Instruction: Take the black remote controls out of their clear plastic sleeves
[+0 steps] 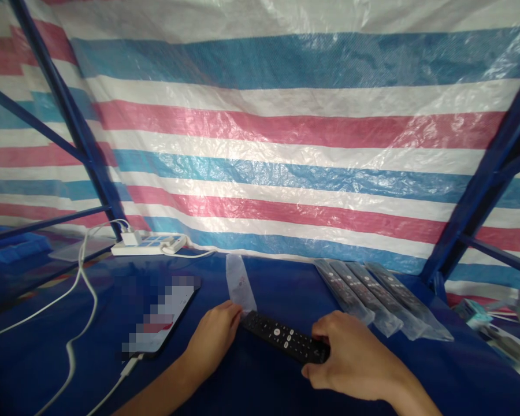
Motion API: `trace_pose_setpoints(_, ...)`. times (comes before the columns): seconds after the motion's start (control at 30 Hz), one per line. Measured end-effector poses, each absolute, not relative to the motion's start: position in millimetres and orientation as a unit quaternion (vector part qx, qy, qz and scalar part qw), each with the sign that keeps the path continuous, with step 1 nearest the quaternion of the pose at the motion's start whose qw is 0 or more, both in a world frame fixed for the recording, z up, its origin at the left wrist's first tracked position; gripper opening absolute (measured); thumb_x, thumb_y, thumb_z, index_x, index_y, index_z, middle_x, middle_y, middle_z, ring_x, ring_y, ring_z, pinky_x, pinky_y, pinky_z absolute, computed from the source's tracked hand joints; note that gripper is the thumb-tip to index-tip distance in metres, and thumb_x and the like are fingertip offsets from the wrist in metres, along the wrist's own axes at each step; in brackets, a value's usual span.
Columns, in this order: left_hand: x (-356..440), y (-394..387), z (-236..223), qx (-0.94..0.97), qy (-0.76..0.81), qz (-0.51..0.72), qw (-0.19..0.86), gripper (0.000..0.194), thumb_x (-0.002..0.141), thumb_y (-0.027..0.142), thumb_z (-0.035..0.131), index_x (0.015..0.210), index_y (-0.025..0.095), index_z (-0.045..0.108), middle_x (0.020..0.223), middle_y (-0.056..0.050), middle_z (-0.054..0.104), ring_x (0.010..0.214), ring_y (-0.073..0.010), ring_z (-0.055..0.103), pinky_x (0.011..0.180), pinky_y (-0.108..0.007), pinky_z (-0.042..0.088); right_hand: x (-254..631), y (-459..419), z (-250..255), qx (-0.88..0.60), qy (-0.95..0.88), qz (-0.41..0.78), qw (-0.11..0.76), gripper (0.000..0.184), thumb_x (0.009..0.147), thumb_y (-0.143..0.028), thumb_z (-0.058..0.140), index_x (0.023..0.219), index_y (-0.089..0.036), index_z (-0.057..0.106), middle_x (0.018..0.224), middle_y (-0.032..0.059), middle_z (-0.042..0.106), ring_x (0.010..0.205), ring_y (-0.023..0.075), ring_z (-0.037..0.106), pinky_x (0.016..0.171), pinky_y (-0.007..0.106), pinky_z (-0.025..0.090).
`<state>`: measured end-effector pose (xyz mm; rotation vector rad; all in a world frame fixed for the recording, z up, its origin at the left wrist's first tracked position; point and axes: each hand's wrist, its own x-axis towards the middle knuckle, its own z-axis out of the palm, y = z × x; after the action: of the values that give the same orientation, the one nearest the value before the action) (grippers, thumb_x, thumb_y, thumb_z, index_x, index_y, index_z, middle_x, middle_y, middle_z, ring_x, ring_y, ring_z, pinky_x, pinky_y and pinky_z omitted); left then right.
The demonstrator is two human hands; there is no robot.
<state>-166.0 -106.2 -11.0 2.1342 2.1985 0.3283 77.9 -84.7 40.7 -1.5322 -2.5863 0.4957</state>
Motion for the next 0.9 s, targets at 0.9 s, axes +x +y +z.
trace_pose_setpoints(0.9,-165.0,-102.8,-18.5,0.691,0.714,0.104,0.049,0.033,0.094,0.01,0.029,0.098,0.016,0.061,0.096,-0.006,0.065,0.092,-0.0199,0.063,0.08,-0.03,0.047,33.7,-86.9,-3.3,-0.527,-0.838,0.104,0.093,0.022,0.069,-0.043,0.063,0.063,-0.022,0.063,0.072,0.0031,0.07,0.07,0.0211,0.064,0.059,0.028,0.03)
